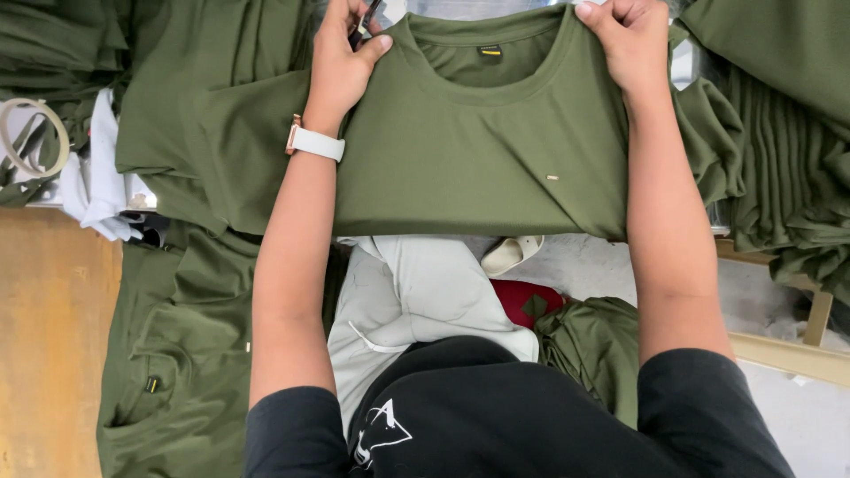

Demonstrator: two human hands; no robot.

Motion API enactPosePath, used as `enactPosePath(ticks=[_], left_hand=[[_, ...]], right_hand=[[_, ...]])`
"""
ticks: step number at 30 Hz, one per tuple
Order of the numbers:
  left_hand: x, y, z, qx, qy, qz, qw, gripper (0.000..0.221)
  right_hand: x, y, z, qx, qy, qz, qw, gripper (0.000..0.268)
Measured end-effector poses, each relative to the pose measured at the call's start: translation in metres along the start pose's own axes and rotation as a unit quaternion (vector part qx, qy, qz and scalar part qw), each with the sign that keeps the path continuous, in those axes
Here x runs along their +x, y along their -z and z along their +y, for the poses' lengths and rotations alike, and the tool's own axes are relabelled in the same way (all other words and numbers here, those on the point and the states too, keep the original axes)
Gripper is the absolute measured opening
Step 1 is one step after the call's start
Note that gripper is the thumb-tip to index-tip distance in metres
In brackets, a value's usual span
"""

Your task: Trimming loose threads from olive green t-shirts using snips and folding them on a workbench.

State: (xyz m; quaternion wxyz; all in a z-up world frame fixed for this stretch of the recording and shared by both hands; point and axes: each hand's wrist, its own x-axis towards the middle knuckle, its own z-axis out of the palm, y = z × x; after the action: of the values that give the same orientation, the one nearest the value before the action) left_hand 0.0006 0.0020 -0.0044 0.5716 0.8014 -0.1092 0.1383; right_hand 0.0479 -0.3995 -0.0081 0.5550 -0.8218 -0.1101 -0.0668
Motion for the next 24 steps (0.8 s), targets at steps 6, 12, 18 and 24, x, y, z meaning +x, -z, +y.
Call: enactPosePath(ticks=[6,12,18,24], left_hand=[[0.001,-0.001,-0.006,0.039,0.015,0.005,0.999,0.031],[0.001,-0.002,-0.006,0.038,0.0,0.011,0.999,0.03],[0.001,-0.002,-0.008,0.029,-0.003,0.009,1.0,0.029],[0.0,-0.003,-0.007,0.01,-0.018,0.011,1.0,0.03]], right_hand=[[-0.004,-0.002,-0.01,0.039,0.015,-0.014,0.999,0.065],[0.0,-0.001,0.002,0.061,0.029,-0.019,0.998,0.062],[0.001,-0.001,0.003,0.111,0.028,-0.046,0.992,0.04],[-0.002,-0.006,-0.01,0.117,0.017,-0.037,0.992,0.013]])
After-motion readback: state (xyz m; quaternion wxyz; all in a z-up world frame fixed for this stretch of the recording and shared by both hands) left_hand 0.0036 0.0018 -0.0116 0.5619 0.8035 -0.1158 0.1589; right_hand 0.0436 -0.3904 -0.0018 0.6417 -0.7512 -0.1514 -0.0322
